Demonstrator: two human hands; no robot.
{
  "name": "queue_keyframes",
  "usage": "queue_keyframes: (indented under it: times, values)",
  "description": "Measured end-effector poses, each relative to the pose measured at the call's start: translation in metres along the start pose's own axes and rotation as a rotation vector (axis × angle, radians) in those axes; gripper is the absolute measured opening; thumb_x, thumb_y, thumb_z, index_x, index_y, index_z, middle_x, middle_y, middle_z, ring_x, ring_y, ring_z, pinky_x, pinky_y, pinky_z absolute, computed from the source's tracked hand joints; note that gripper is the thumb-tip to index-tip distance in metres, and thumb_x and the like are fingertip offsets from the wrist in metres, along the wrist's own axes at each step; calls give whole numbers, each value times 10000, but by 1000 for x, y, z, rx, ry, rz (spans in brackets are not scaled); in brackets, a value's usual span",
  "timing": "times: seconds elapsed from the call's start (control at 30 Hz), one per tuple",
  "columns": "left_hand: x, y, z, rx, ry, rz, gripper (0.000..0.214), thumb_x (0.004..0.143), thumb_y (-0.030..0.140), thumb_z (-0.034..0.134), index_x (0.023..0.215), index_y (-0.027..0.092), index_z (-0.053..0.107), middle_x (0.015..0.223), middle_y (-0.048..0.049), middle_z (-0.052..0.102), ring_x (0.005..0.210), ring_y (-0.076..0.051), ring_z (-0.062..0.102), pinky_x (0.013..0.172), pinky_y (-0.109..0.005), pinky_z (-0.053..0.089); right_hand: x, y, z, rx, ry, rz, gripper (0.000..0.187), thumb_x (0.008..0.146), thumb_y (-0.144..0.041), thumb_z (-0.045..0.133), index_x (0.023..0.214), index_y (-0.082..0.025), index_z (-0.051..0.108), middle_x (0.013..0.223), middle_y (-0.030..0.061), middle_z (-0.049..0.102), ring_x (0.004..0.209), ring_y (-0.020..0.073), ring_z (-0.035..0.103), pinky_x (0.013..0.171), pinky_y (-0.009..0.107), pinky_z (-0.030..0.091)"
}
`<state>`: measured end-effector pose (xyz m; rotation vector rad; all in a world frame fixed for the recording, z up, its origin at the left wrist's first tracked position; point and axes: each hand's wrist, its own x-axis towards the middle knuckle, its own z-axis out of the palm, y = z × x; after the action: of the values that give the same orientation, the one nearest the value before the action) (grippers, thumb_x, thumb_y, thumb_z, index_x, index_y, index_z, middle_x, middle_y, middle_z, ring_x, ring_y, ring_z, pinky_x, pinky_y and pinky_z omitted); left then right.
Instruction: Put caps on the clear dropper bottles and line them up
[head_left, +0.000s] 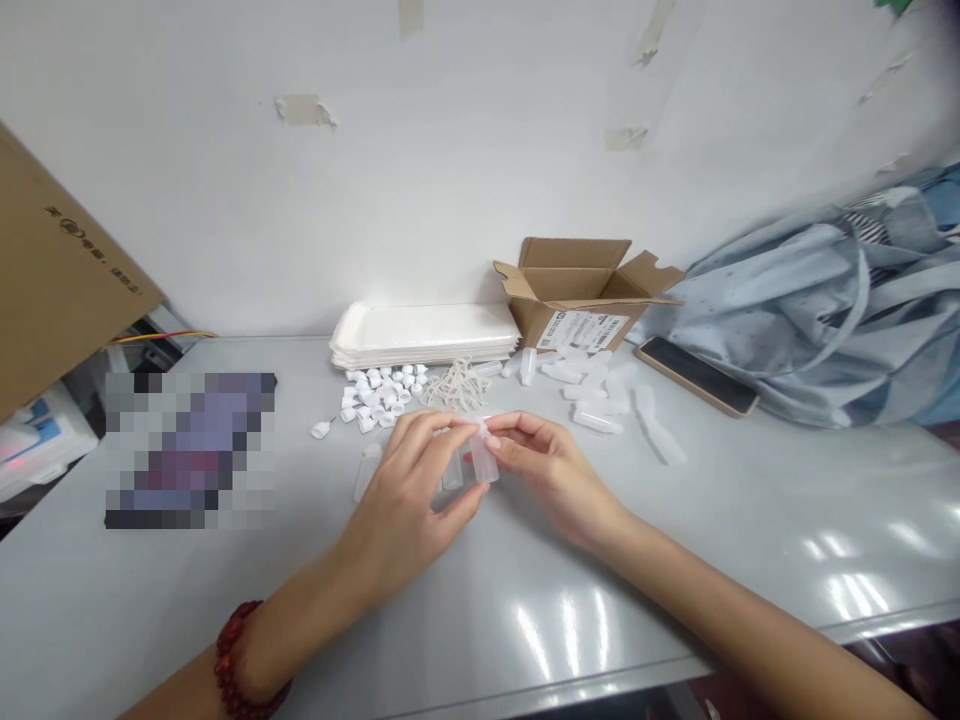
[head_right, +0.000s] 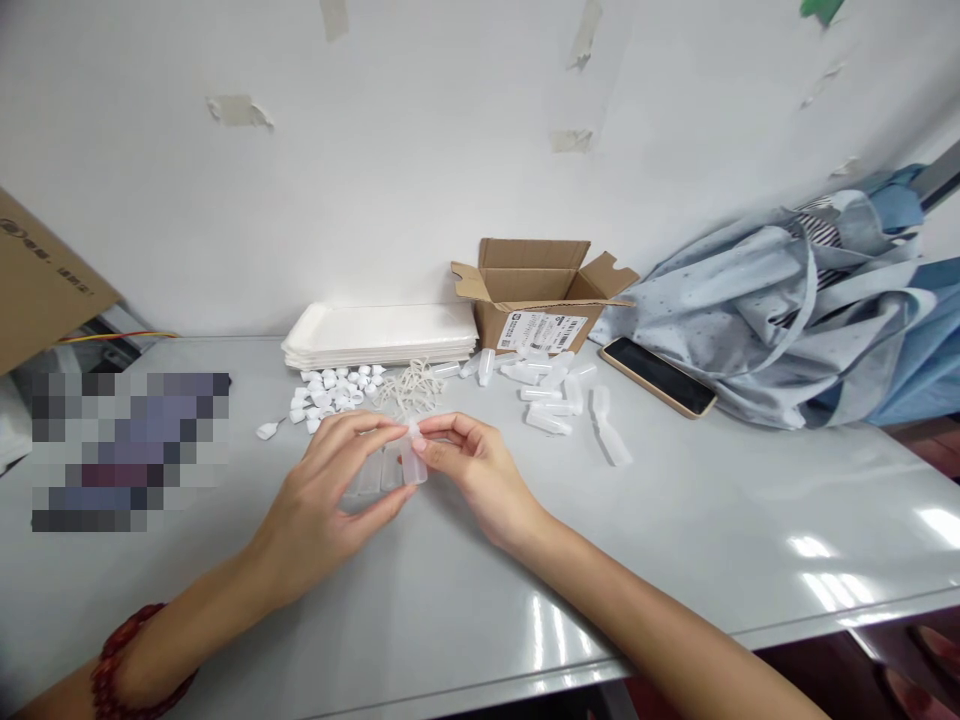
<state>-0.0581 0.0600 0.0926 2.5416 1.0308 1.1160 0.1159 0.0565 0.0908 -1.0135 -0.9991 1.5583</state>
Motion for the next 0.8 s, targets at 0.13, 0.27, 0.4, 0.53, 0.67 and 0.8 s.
queue_keyframes:
  times: [0.13, 0.27, 0.4, 0.53, 0.67, 0.8]
  values:
    - [0, -1, 1, -1, -25, 35, 387, 835, 99, 571, 1201, 206, 501, 1127, -90, 549, 1098, -247, 490, 909, -418, 475, 0, 0, 0, -72, 21, -5, 274, 695, -328, 775, 889, -173, 660, 798, 22, 691, 732, 152, 623, 716, 293, 459]
    - [1, -2, 0, 1, -35, 62, 407, 830, 109, 592, 1216, 191, 491, 1145, -94, 560, 1122, -251, 485, 933, -424, 467, 0, 0, 1, -32, -41, 11, 197, 738, -315, 735, 853, -170, 667, 776, 30, 695, 732, 164, 630, 727, 307, 459]
    - [1, -5, -2, 5, -32, 61, 430, 812, 207, 672, 1203, 172, 498, 1175, -102, 573, 1147, -258, 478, 988, -447, 439, -1, -1, -1, 62, -100, 8, 95, 772, -257, 692, 828, -180, 690, 801, 40, 714, 758, 181, 655, 754, 323, 469]
    - [1, -9, -1, 2, -34, 85, 456, 801, 239, 697, 1208, 165, 505, 1183, -105, 597, 1164, -264, 476, 1014, -463, 422, 0, 1, -4, 103, -107, 8, 94, 766, -214, 684, 841, -176, 727, 842, 52, 719, 798, 188, 665, 764, 316, 478]
    - [1, -11, 1, 34, -18, 112, 423, 796, 225, 699, 1178, 158, 532, 1218, -116, 588, 1180, -281, 465, 1018, -482, 414, 3, 1, -4, 84, -96, 35, 131, 764, -226, 676, 853, -162, 748, 808, 56, 713, 735, 166, 640, 738, 307, 478]
    - [0, -12, 2, 31, -44, 128, 470, 783, 232, 713, 1204, 149, 520, 1192, -106, 607, 1166, -279, 465, 991, -451, 441, 4, 0, -2, 39, -80, 64, 147, 745, -241, 679, 839, -151, 749, 764, 48, 697, 673, 143, 598, 701, 293, 470]
